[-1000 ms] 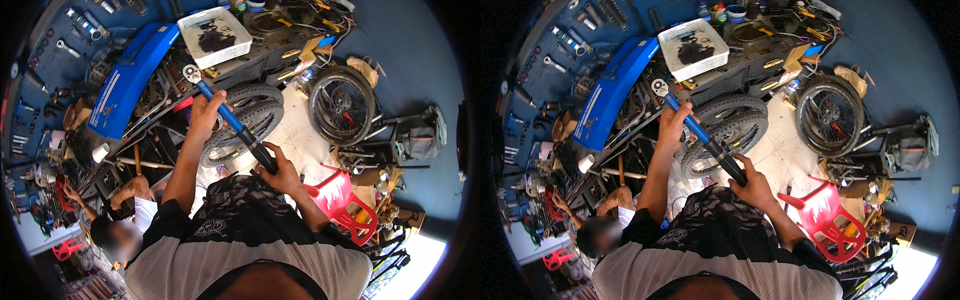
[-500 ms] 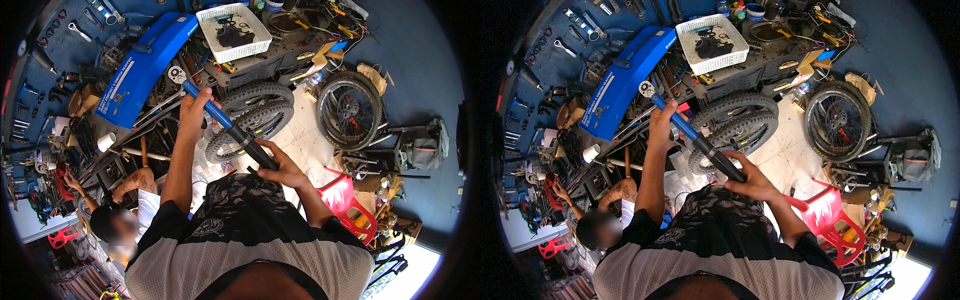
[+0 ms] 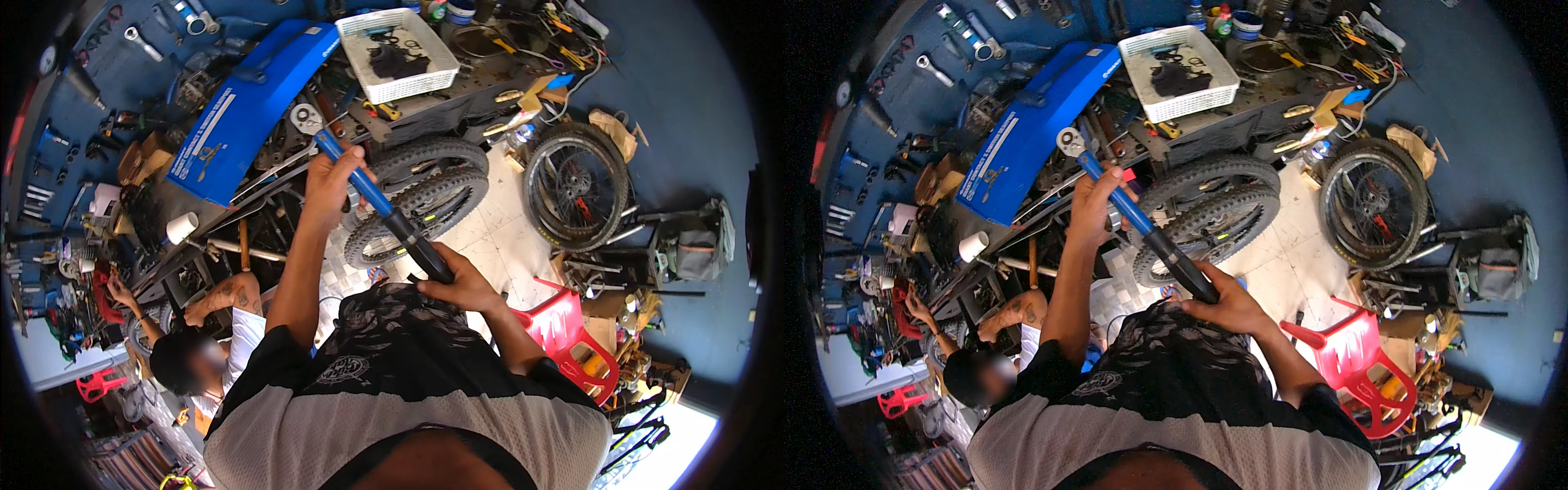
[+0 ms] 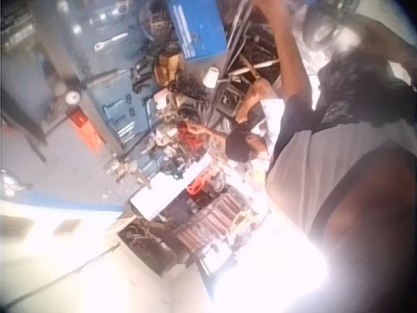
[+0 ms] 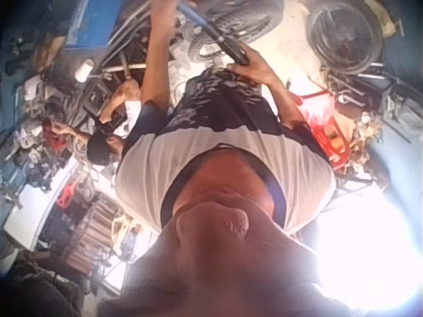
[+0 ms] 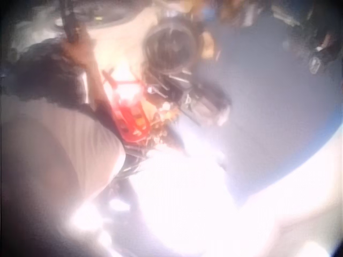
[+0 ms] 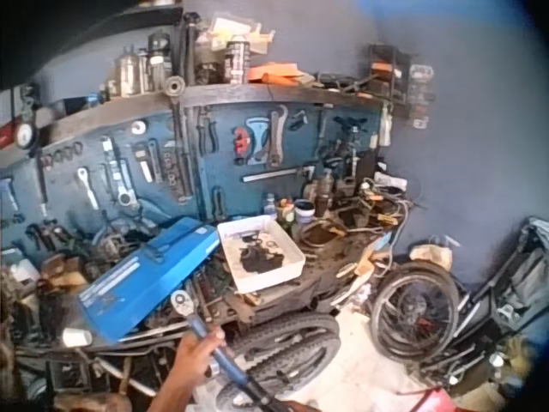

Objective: The person uses a torque wrench to tighten bolts on a bicycle frame mounted on a repair stand. They adjust the wrench and reposition the frame multiple times to access different bolt locations. The person then places the wrench on a workbench and picks up a bicycle wheel to inspect it.

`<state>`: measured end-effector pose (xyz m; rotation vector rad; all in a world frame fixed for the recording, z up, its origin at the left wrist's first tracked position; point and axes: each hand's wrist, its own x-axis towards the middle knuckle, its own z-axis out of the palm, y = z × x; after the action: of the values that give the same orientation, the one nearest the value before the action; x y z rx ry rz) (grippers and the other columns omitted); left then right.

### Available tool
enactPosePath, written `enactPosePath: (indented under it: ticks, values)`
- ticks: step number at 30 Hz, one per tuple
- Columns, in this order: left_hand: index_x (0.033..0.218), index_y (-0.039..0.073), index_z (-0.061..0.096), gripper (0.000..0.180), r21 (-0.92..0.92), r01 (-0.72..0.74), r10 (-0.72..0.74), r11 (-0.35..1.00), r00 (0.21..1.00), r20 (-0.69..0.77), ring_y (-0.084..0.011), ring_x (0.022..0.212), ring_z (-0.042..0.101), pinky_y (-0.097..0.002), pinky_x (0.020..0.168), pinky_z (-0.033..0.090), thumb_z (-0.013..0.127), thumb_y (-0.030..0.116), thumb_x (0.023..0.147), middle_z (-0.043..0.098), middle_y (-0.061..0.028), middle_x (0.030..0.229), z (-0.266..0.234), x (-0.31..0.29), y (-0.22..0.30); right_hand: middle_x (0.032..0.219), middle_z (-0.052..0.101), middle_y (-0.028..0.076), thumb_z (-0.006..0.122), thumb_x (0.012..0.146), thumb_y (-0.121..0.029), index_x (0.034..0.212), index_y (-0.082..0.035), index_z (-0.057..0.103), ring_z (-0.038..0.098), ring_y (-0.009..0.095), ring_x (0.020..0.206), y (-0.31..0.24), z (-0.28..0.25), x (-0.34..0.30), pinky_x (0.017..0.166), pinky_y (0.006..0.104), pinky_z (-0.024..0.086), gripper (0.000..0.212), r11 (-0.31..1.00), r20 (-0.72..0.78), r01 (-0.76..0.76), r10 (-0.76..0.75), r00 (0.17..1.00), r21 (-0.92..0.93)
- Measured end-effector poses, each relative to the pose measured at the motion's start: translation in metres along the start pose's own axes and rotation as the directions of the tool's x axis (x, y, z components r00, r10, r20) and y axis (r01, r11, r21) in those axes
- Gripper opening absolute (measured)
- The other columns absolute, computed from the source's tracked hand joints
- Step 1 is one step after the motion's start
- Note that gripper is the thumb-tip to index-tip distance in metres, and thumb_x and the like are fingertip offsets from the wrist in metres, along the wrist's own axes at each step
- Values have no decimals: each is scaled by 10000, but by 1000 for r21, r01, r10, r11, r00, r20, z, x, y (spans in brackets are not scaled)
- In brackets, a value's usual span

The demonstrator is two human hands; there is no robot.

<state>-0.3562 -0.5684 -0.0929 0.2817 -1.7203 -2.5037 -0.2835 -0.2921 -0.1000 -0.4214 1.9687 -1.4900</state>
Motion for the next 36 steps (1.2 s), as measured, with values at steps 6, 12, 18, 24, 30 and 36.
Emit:
enactPosePath:
  ticks: [6,12,18,24,30,36]
  values:
    - [965,35,567,258,-30,67,-68,997,998,-13,-201,481,612,-333,400,463,665,268,1015,685,-143,735,-27,-27,-36,726,566,-45,775,939,-195,1366,-102,549,475,37,495,30,16,18,449,226,355,491,984,148,-166,154,977,66]
    - [971,27,592,391,-214,312,-374,926,836,-401,-210,484,615,-332,435,490,689,405,994,695,-127,773,-103,-99,-121,917,666,23,802,909,-300,1293,-67,621,574,93,734,79,49,39,656,263,451,485,973,308,-214,229,923,-81]
    - [1037,-5,704,506,87,441,-280,893,697,-660,-112,704,599,-293,635,474,696,497,972,737,-91,890,-201,-151,-191,744,612,85,744,924,-375,1110,-20,598,592,201,611,129,163,116,576,371,463,427,968,426,-179,240,872,-178]
    - [1183,-99,608,710,-268,479,-507,836,486,-712,-238,563,636,-371,458,497,679,569,953,719,-198,965,-238,-218,-219,878,712,223,647,964,-430,1127,-29,557,714,413,798,156,277,198,700,525,564,442,926,222,-11,102,970,-376]
    - [1306,-38,531,700,-525,338,-625,781,406,-667,-237,582,625,-362,459,494,676,554,960,700,-187,992,-255,-228,-240,977,702,327,628,971,-481,1222,-31,464,688,534,938,147,327,240,798,609,556,541,829,123,-189,294,948,-526]
    - [1242,87,569,526,-578,285,-640,764,444,-627,-234,594,623,-364,463,495,689,517,962,665,-130,868,-266,-207,-251,1001,695,346,616,979,-473,1318,-33,436,679,544,946,148,341,228,794,627,543,584,900,120,-163,229,966,-404]
